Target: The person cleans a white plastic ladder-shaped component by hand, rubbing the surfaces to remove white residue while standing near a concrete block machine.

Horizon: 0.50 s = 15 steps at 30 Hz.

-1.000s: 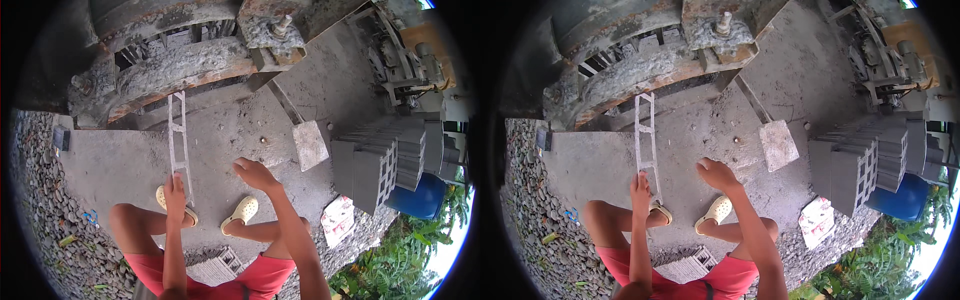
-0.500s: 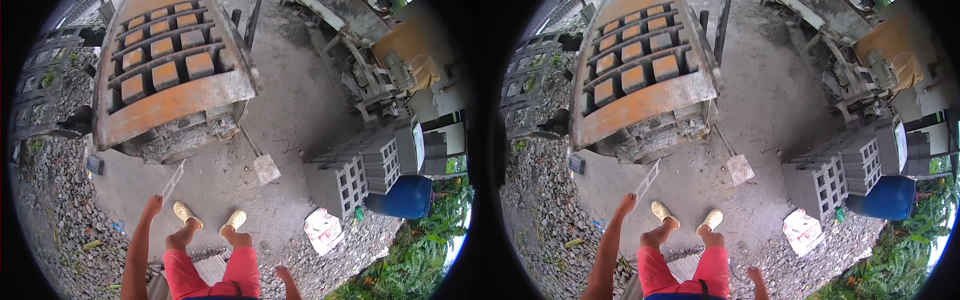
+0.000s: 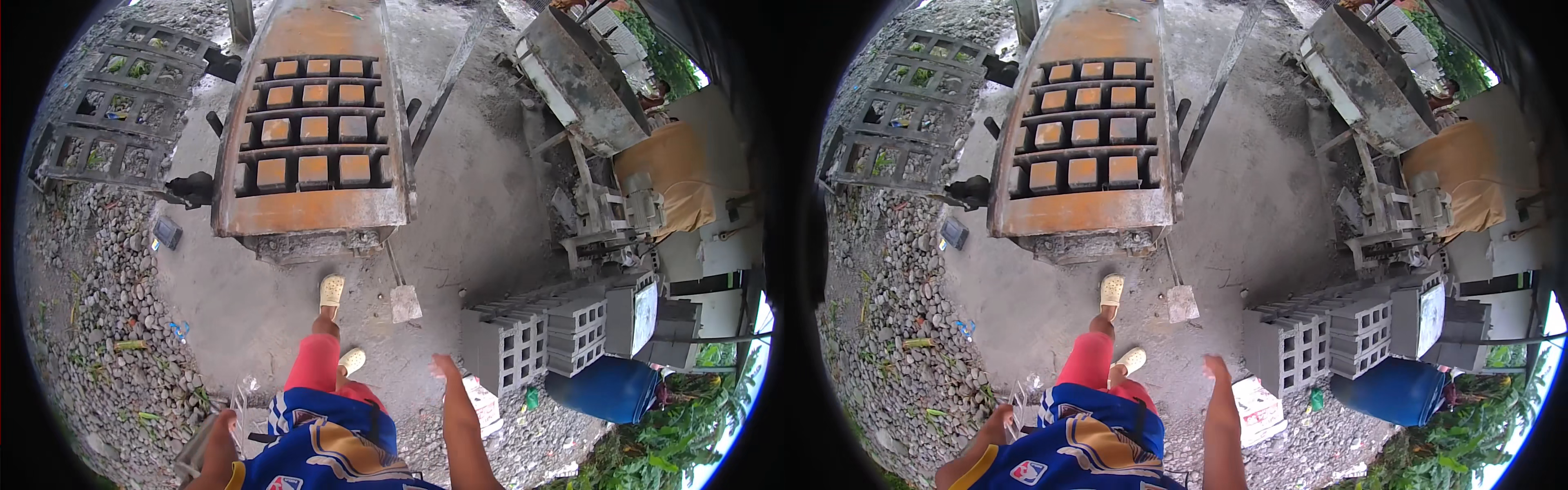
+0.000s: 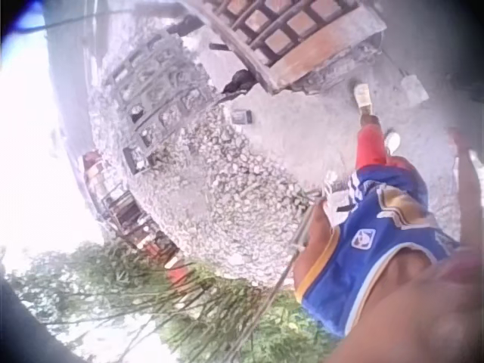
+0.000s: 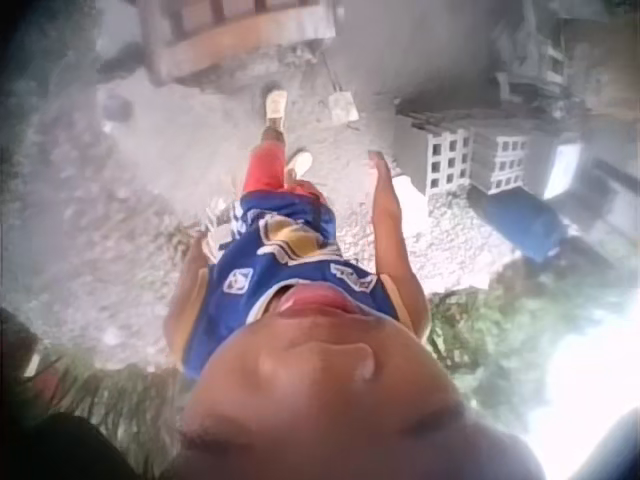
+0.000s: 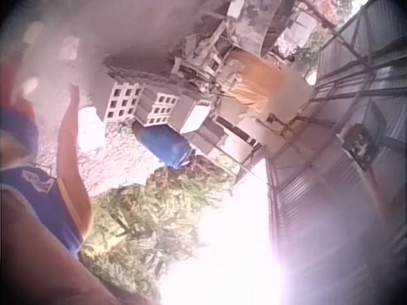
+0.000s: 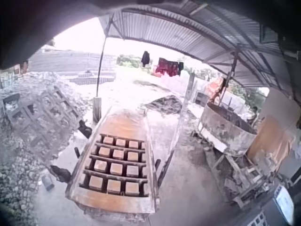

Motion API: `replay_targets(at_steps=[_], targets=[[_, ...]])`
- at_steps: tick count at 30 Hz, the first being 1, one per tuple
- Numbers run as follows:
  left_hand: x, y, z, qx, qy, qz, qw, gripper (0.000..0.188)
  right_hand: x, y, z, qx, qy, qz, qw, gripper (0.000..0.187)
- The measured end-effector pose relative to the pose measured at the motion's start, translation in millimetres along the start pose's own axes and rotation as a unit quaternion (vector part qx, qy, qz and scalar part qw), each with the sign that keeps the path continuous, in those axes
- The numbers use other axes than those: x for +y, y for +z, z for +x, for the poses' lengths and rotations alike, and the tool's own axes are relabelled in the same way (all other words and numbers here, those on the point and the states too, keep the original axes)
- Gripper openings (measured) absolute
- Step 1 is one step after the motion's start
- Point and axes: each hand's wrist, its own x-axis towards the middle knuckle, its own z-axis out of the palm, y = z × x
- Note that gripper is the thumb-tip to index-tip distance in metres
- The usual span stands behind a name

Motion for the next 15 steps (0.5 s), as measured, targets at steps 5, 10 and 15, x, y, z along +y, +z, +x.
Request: replay_targets(at_steps=[5, 10, 15], targets=[[74.0, -20.0, 38.3, 0.114, 0.131, -0.167, 0.971, 0.016, -295.8, -132.1, -84.6, 0.153, -0.303, 0.004, 0.941, 0.035], [95.7, -38.8, 161.3, -0.169, -0.182, -0.235, 0.94, 0.016, -504.8, -198.5, -211.0, 0.241, -0.434, 0.042, 0.867, 0.075], [167.7, -102.1, 224.1, 0.067, -0.257, -0.579, 0.771, 0.028, -632.4, -221.4, -312.3, 0.306, -0.522, 0.046, 0.795, 0.097]])
